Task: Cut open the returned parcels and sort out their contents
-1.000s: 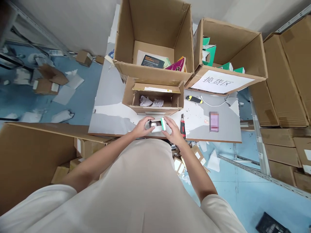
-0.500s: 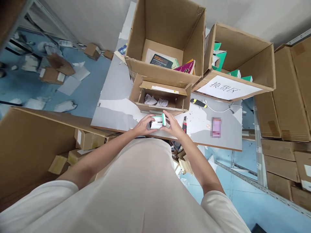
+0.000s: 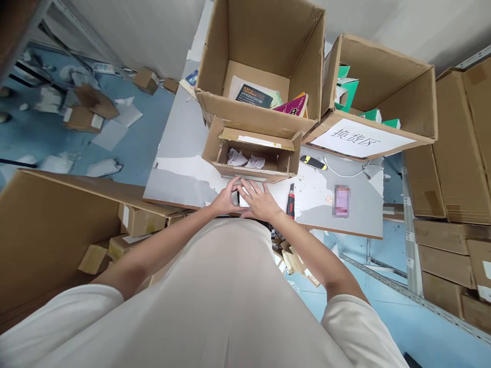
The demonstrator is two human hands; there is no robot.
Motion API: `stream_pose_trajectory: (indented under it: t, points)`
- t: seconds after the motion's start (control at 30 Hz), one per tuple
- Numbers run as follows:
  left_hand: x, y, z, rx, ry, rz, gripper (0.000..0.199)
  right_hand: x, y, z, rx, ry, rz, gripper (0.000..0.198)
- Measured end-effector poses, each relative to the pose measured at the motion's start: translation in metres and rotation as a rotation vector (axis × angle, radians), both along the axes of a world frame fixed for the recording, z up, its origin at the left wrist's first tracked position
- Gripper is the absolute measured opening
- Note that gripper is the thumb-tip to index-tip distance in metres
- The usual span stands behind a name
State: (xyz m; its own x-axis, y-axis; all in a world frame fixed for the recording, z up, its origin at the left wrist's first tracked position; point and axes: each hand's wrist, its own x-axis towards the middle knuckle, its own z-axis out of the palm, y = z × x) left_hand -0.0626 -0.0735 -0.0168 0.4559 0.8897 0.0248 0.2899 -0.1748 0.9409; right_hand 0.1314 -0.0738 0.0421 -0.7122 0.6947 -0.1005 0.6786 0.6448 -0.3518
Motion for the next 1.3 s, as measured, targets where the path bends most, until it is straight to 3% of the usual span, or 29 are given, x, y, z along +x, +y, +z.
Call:
stream_pose_trajectory:
  t: [0.1, 0.2, 0.4, 0.5, 0.57, 0.63, 0.73, 0.87, 0.93, 1.03, 1.1, 1.2, 1.3]
  points:
    - [-0.005, 0.001, 0.000, 0.002, 0.055, -0.059, 0.113, 0.010, -0.003, -0.001, -0.044, 0.082, 0.030, 0.068]
    - [-0.014, -0.001, 0.006, 0.053, 0.136, -0.088, 0.099, 0.025, -0.005, -0.009, -0.094, 0.208, -0.037, 0.048]
    - [-0.031, 0.000, 0.043, 0.471, 0.294, -0.071, 0.047, 0.030, -0.017, -0.046, -0.068, 0.379, -0.181, 0.044]
    - [-0.026, 0.017, 0.055, 0.593, 0.457, -0.034, 0.047, 0.024, -0.023, -0.057, 0.030, 0.432, -0.215, 0.042]
    - [-0.020, 0.030, 0.057, 0.629, 0.553, -0.025, 0.055, 0.023, -0.026, -0.054, 0.116, 0.464, -0.217, 0.043]
    - [-0.015, 0.040, 0.056, 0.655, 0.623, -0.025, 0.058, 0.026, -0.029, -0.038, 0.200, 0.483, -0.215, 0.046]
    - [-0.010, 0.046, 0.052, 0.681, 0.697, -0.004, 0.054, 0.044, -0.040, 0.010, 0.287, 0.498, -0.247, 0.051]
    - [-0.007, 0.050, 0.045, 0.696, 0.740, 0.046, 0.051, 0.097, -0.056, 0.108, 0.439, 0.546, -0.499, 0.054]
    - [-0.005, 0.052, 0.042, 0.713, 0.734, 0.077, 0.049, 0.132, -0.053, 0.158, 0.642, 0.546, -0.666, 0.051]
    - [-0.001, 0.055, 0.037, 0.737, 0.723, 0.114, 0.050, 0.188, -0.015, 0.214, 0.963, 0.529, -0.915, 0.053]
    - [0.003, 0.056, 0.036, 0.755, 0.730, 0.133, 0.049, 0.223, 0.033, 0.230, 1.077, 0.503, -1.017, 0.056]
    - [0.009, 0.058, 0.037, 0.775, 0.752, 0.169, 0.047, 0.262, 0.123, 0.220, 1.052, 0.394, -1.184, 0.051]
    - [0.015, 0.061, 0.038, 0.786, 0.769, 0.207, 0.045, 0.283, 0.203, 0.177, 0.863, 0.355, -1.383, 0.049]
